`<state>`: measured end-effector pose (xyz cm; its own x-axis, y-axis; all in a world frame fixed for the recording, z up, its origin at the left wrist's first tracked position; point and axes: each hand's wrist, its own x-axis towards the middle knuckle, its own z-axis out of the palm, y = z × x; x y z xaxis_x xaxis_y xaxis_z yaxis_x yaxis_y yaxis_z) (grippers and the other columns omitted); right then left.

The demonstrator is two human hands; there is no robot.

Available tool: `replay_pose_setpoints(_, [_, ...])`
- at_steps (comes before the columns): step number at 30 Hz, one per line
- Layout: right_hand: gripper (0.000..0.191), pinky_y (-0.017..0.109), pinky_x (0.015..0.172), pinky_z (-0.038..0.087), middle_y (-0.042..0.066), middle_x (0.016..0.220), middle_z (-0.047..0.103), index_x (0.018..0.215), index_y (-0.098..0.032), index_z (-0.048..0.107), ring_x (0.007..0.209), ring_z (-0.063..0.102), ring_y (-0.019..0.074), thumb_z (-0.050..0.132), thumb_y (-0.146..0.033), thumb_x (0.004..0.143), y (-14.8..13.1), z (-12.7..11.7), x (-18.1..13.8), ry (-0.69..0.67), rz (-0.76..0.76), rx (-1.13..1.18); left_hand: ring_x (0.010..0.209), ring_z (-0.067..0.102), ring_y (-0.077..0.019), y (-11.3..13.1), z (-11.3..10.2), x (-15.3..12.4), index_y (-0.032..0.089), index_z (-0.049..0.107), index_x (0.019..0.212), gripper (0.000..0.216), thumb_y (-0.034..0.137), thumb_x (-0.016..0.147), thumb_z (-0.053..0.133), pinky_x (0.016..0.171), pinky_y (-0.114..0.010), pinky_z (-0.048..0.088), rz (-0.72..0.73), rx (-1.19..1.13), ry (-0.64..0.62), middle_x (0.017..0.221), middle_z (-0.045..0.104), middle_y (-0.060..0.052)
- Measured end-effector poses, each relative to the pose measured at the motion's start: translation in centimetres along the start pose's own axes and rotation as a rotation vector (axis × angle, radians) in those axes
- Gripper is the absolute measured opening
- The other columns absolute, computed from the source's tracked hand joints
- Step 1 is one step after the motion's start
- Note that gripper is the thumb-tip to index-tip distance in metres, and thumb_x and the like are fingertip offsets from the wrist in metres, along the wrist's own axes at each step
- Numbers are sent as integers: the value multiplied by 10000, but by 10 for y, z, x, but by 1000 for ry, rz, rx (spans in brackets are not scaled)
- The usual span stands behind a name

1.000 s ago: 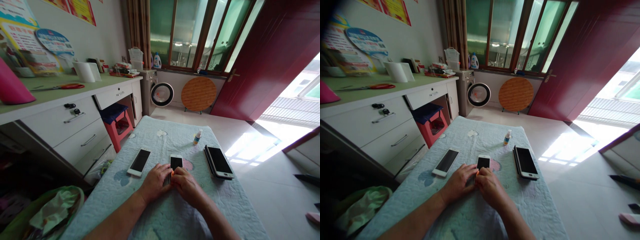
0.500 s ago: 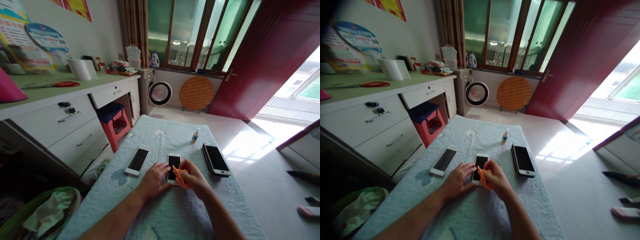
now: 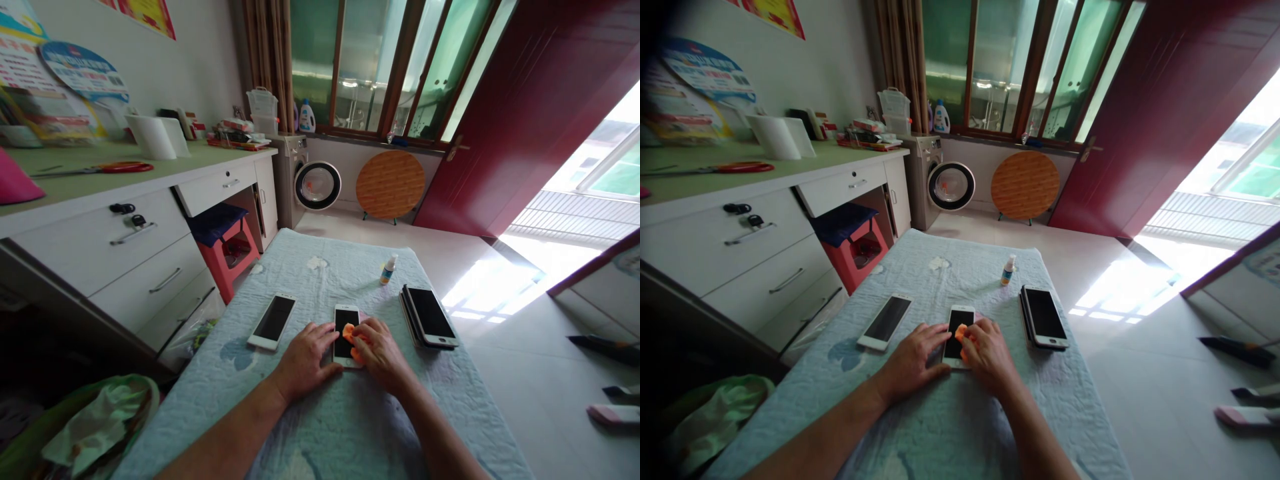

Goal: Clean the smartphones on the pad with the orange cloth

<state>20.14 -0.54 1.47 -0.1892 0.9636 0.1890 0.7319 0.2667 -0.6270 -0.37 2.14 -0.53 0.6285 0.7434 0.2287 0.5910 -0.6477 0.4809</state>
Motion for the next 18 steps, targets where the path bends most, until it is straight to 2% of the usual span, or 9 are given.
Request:
replay_pose_setpoints(1, [127, 347, 867, 396, 48, 945, 554, 915, -208, 646, 944, 494, 202, 533, -212, 857, -1, -1, -1, -26, -23, -13, 1183, 521, -295, 0, 0, 0, 169, 573, 1260, 592, 544, 808, 641, 1043, -455, 373, 0, 0, -2, 1332, 556, -126])
replay_pose_setpoints(3, [220, 348, 888, 397, 55, 996, 542, 982, -210, 645, 988, 478, 212, 595, -142, 780, -1, -3, -2, -43, -59, -33, 1181, 522, -292, 0, 0, 0, 177, 568, 1266, 593, 549, 810, 636, 1044, -458, 370, -1, 0, -1, 1337, 553, -121])
replay_pose_setpoints(5, [267, 339, 886, 403, 59, 1014, 532, 983, -209, 651, 989, 475, 208, 583, -85, 757, 1, -1, -2, -31, -80, -47, 1181, 522, -293, 0, 0, -1, 179, 565, 1269, 597, 556, 812, 630, 1050, -466, 361, -3, 2, -1, 1338, 552, -121])
replay_pose_setpoints(11, [239, 275, 786, 414, 42, 875, 526, 839, -199, 675, 878, 483, 175, 503, -36, 812, 2, 12, 2, 26, -97, -67, 1168, 528, -300, 1, -1, 0, 188, 565, 1262, 603, 581, 808, 620, 1028, -466, 378, 5, -9, 5, 1322, 562, -122])
replay_pose_setpoints(15, [233, 245, 744, 404, 34, 871, 542, 861, -194, 691, 835, 491, 152, 503, -57, 839, -7, 19, 1, -43, -148, -24, 1146, 543, -285, 2, -1, 1, 203, 577, 1240, 574, 586, 814, 611, 1017, -447, 389, 17, -41, 23, 1302, 576, -103])
replay_pose_setpoints(18, [202, 246, 746, 395, 27, 864, 554, 791, -185, 682, 834, 497, 146, 513, -103, 863, -15, 18, -2, -113, -195, -2, 1141, 541, -277, 2, -1, 1, 204, 595, 1219, 547, 568, 812, 625, 1003, -431, 403, 1, -50, 20, 1294, 583, -99])
